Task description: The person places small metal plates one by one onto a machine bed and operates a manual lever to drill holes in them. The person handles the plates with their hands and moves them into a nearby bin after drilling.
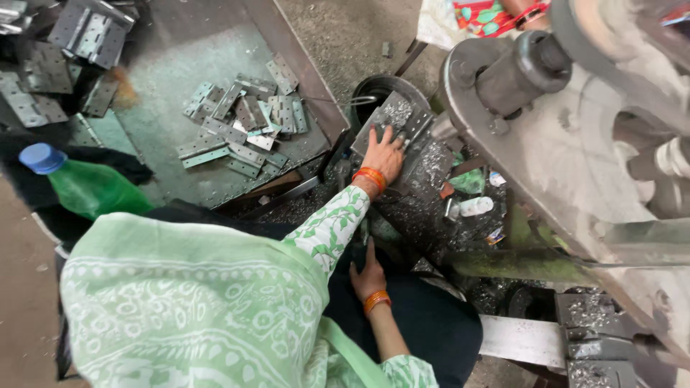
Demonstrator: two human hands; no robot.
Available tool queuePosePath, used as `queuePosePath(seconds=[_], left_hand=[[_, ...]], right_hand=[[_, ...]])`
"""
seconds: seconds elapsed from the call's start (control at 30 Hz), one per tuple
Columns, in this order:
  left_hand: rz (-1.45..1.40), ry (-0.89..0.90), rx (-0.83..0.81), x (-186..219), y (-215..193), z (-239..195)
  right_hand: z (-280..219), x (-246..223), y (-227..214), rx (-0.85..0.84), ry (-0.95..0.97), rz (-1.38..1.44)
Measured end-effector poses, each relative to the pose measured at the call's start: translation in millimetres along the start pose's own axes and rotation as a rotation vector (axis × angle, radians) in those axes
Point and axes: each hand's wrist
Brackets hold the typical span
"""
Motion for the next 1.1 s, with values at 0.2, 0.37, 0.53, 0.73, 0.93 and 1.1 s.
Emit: queuePosePath(seconds=[0.2,0.37,0.53,0.73,0.93,1.1], left_hand=[[-0.159,-0.125,0.323,-51,-9,-58],[-0.173,-0.546,0.253,-176,25,-117],[0.190,-0.919,0.011,-291,110,-171],[0.251,-0.918,0.033,-334,146,-196],[-0.143,-1.003,0.275,-311,126,-191],[-0.901,-1.508,0.588,-308,130,-170]], right_hand=[[9,-5,-39,-0.078,0.022,-0.039],[22,-44,-98,-0.139,0.014,-0.105],[23,-58,-103,-0.156,0.055,-0.105],[29,-51,-100,-0.180,0.046,-0.150],[30,-51,-100,-0.194,0.054,-0.125],[29,-54,-97,-0.185,0.068,-0.139]])
Point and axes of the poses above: each hand's wrist, its own z-axis towards the middle knuckle, its own y-axis out of the palm, x = y × z, and after that the axes turned 3 degrees about -y, right-handed
